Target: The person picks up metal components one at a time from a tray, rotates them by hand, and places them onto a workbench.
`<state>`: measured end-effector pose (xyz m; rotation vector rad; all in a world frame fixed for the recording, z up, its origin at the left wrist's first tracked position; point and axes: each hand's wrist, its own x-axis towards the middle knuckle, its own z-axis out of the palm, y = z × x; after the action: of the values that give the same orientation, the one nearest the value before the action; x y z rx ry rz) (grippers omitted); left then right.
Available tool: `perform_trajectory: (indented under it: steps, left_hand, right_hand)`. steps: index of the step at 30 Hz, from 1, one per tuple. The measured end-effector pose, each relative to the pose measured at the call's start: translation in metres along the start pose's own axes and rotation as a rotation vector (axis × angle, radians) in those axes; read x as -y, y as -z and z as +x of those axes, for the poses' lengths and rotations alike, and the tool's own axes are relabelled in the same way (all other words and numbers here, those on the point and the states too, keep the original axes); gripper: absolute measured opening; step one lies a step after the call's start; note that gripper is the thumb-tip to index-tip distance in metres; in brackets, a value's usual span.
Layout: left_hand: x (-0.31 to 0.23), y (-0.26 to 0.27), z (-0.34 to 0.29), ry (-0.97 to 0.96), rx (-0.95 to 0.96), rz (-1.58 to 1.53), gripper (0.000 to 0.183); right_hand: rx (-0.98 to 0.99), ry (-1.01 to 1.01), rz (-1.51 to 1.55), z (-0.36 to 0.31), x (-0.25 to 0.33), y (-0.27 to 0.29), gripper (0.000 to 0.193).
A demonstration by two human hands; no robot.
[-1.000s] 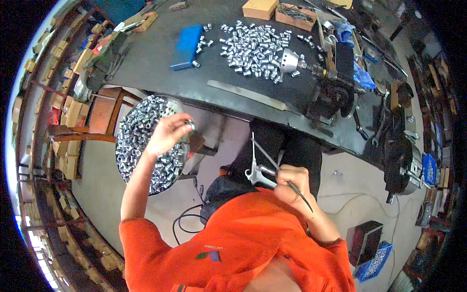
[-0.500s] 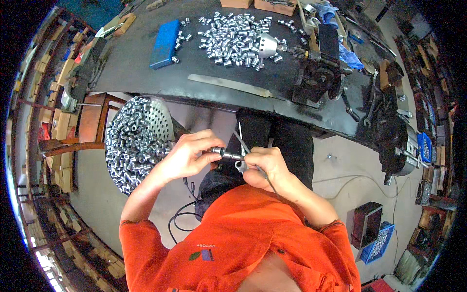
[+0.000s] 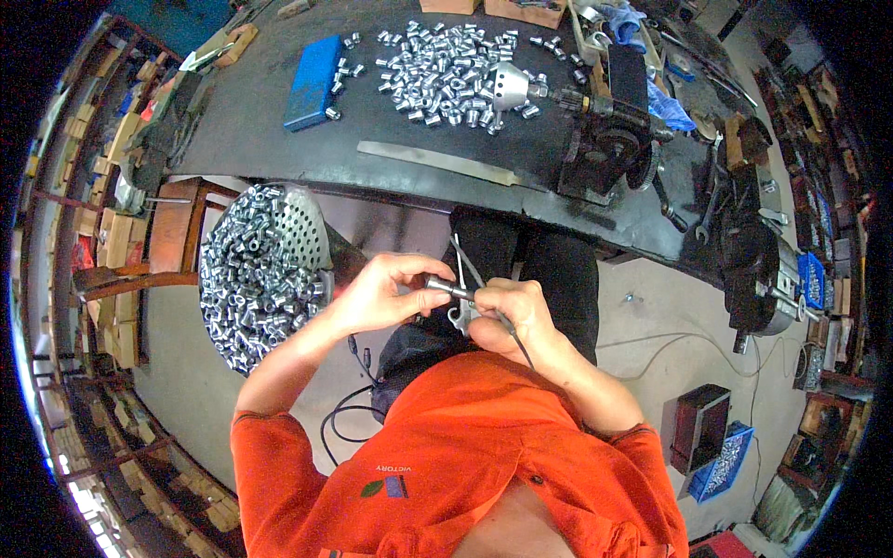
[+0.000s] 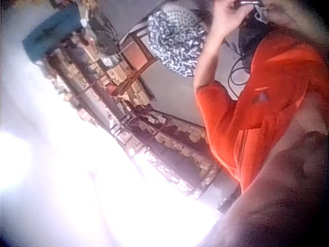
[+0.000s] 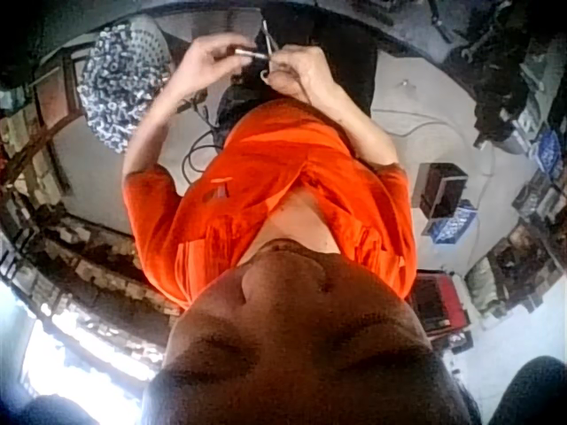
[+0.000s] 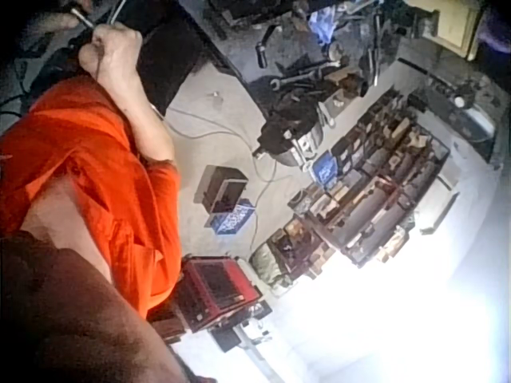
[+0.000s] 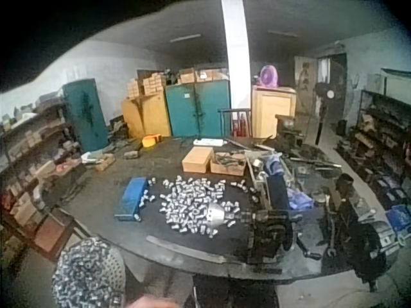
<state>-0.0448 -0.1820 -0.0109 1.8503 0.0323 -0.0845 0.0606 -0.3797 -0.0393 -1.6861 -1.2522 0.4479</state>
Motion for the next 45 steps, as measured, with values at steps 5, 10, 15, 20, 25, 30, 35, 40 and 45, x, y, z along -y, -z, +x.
perform_trajectory:
  steps: [5,10,15,20,25,30,35,40,45]
  left_hand:
    - [0.006,0.006,0.003,-0.008,-0.194,0.122,0.016]
    - [0.026,0.021,0.0,-0.066,-0.431,0.592,0.019]
    - [0.03,0.013,0.001,-0.101,-0.447,0.758,0.02]
    - [0.031,0.009,0.003,-0.161,-0.404,0.784,0.021]
    - [0.035,-0.005,0.012,-0.215,-0.277,0.757,0.026]
    - [0.044,0.022,0.028,-0.104,-0.253,0.832,0.026]
    - [0.037,0.052,0.116,-0.141,-0.373,0.864,0.027]
    - [0.012,0.113,0.187,-0.122,-0.604,0.137,0.04]
    - [-0.001,0.142,0.133,-0.253,-0.547,0.546,0.039]
  right_hand:
    - [-0.007,-0.052,0.102,-0.009,-0.012,0.007,0.023]
    - [-0.038,0.197,0.146,-0.013,0.006,0.02,0.027]
    - [0.075,0.275,0.236,-0.006,0.023,0.017,0.034]
    - [0.115,0.171,0.296,0.003,0.023,0.008,0.033]
    - [0.102,0.193,-0.021,0.02,0.002,-0.014,0.019]
    - [0.0,0.234,0.046,0.001,0.003,0.006,0.021]
    - [-0.154,0.175,-0.043,-0.016,0.0,0.02,0.023]
    - [-0.129,0.152,-0.006,-0.013,0.004,0.013,0.019]
    - [-0.216,0.091,-0.054,-0.025,-0.004,0.017,0.019]
